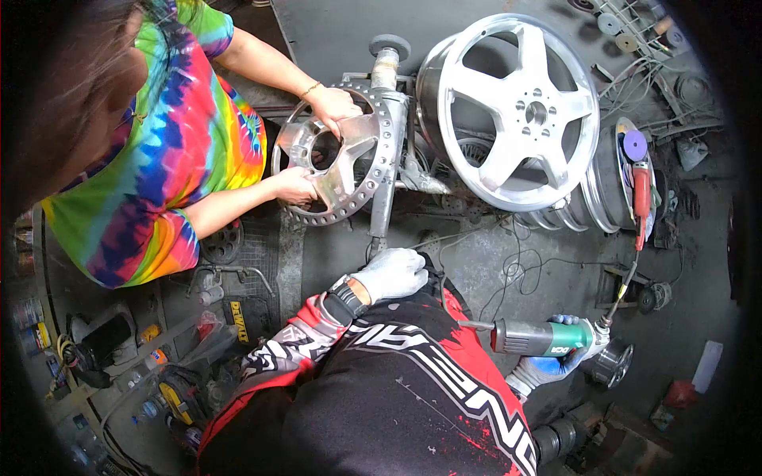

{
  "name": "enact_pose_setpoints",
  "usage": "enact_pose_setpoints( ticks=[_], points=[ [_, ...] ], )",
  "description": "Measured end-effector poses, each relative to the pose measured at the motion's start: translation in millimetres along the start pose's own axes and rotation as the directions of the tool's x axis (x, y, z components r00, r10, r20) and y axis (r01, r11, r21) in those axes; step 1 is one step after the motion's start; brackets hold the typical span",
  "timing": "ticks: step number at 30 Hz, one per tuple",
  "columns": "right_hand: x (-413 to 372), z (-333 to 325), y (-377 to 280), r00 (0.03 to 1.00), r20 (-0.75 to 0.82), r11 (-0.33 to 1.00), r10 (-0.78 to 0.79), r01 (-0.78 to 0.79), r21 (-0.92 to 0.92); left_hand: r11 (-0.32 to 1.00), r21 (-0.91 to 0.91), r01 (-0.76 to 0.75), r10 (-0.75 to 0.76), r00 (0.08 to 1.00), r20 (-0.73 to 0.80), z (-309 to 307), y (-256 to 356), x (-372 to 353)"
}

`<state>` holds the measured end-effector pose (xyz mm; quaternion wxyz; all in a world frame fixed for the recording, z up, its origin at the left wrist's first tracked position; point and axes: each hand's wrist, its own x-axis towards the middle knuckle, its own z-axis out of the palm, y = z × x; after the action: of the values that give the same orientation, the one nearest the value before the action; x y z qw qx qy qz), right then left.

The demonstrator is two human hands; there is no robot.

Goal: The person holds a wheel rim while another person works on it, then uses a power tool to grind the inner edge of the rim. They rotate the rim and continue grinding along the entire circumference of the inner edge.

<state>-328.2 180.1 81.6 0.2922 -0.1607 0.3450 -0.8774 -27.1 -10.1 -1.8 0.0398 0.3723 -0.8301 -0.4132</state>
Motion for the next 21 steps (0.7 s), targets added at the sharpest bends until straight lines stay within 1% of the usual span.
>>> enact_pose_setpoints(
  ticks=[2,5,9,11,12,13,15,16,18,19,21],
  points=[
    [0.9,0.7,1.3,1.0,0.014,0.998,0.014,-0.015,0.057,1.0,0.007,-0.004,0.004,1.0,0.004,0.7,-1.3,-0.5],
    [1.6,-2.5,2.1,0.999,0.023,0.994,0.04,-0.042,0.097,1.0,0.003,0.004,-0.004,1.0,0.022,-3.1,0.4,-1.8],
    [0.8,-2.0,3.8,0.999,0.018,0.989,0.038,-0.04,0.142,1.0,-0.006,0.006,-0.005,1.0,0.023,-11.1,5.4,-6.6],
    [-0.1,-0.3,2.4,0.999,-0.022,0.996,0.025,-0.023,0.081,0.996,-0.043,0.084,-0.081,0.994,0.073,-22.4,15.3,-6.2],
    [0.9,-7.0,0.5,0.999,-0.01,0.99,0.042,-0.04,0.134,0.994,-0.078,0.071,-0.067,0.996,0.052,-18.9,13.6,-3.3],
    [2.1,-4.1,-1.1,0.996,0.061,0.986,0.062,-0.071,0.154,0.991,-0.132,0.021,-0.023,1.0,-0.01,-17.6,16.1,-0.8],
    [1.6,2.1,-3.2,0.999,0.02,0.985,0.043,-0.046,0.169,0.968,-0.242,-0.068,0.059,0.997,-0.045,-19.3,28.0,12.8],
    [3.6,2.5,-6.1,0.999,0.042,0.987,0.026,-0.032,0.157,0.935,-0.328,-0.137,0.122,0.99,-0.066,-23.3,37.8,20.3],
    [8.6,10.0,-10.6,0.994,0.107,0.991,0.003,-0.017,0.134,0.889,-0.343,-0.305,0.275,0.952,-0.135,-27.0,56.4,36.2],
    [10.6,14.1,-15.4,0.99,0.14,0.986,0.028,-0.05,0.157,0.861,-0.338,-0.38,0.341,0.924,-0.172,-27.8,65.8,42.3],
    [18.4,17.8,-23.4,0.984,0.177,0.991,0.002,-0.025,0.132,0.869,-0.311,-0.385,0.357,0.923,-0.147,-34.9,88.1,50.9]
  ],
)
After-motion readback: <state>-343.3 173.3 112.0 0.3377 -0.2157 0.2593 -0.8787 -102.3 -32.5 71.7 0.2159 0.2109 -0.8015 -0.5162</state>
